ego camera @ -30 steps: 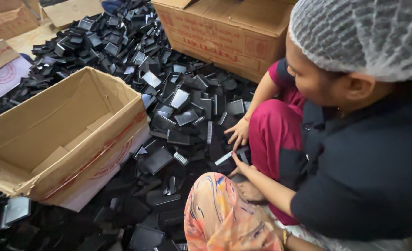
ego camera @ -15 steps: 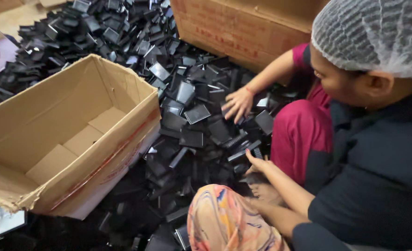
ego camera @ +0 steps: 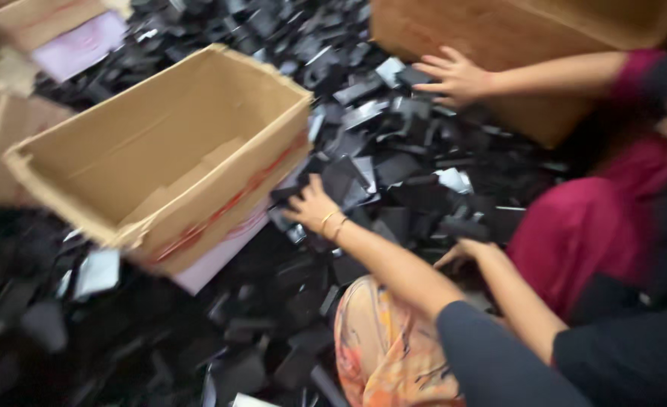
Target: The person sits on the floor surrounded by black plastic cases and repeatedly picks them up, opens them, and places them into a cardboard box. The person handles the cases one at a time, inspecting them before placing them in the box.
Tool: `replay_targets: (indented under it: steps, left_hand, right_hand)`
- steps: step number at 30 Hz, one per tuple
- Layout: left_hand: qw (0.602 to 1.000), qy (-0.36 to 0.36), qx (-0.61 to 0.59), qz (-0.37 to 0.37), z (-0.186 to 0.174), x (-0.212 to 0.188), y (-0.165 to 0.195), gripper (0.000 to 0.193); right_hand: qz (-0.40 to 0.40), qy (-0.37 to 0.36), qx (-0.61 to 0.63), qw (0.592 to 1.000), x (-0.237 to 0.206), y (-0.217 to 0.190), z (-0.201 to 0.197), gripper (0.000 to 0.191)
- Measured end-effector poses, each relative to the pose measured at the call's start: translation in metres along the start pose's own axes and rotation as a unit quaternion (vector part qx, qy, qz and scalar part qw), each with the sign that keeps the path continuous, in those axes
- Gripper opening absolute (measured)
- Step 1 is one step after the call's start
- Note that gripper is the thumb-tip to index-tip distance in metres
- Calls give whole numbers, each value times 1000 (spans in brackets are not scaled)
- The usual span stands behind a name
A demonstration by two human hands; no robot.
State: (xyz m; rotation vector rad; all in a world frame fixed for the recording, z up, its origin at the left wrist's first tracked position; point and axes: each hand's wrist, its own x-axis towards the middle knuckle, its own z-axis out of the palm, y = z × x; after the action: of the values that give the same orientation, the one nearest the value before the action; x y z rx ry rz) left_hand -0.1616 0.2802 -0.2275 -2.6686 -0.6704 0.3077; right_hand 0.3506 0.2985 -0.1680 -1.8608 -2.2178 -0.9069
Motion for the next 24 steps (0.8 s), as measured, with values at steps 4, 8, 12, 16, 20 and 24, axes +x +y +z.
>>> replay_targets:
  steps: [4,8,12,16,20,24]
  left_hand:
    - [998,27,52,1,-19,-23,-18,37]
    - [982,69,58,-167,-55,-12,-60,37]
    - [888,245,-157,-356,-89,21,-103,25]
    - [839,386,-229,-308,-94,47,-82,8]
    - [882,245,-272,-298,-87,61,-30,10]
    - [863,344,-296,-220,-94,91,16,12]
  right_hand:
    - [59,-170,82,980,-28,-22,-63,52]
    - [72,-98,243,962,-96,-23,-134,69]
    - [54,-72,349,933,-159,-68,-178,68]
    - [-5,-265,459,848,-208,-157,-193,83]
    - [-22,-358,396,846,-234,-213,-181,96]
    - [1,-300,415,859,-255,-216,-164,104]
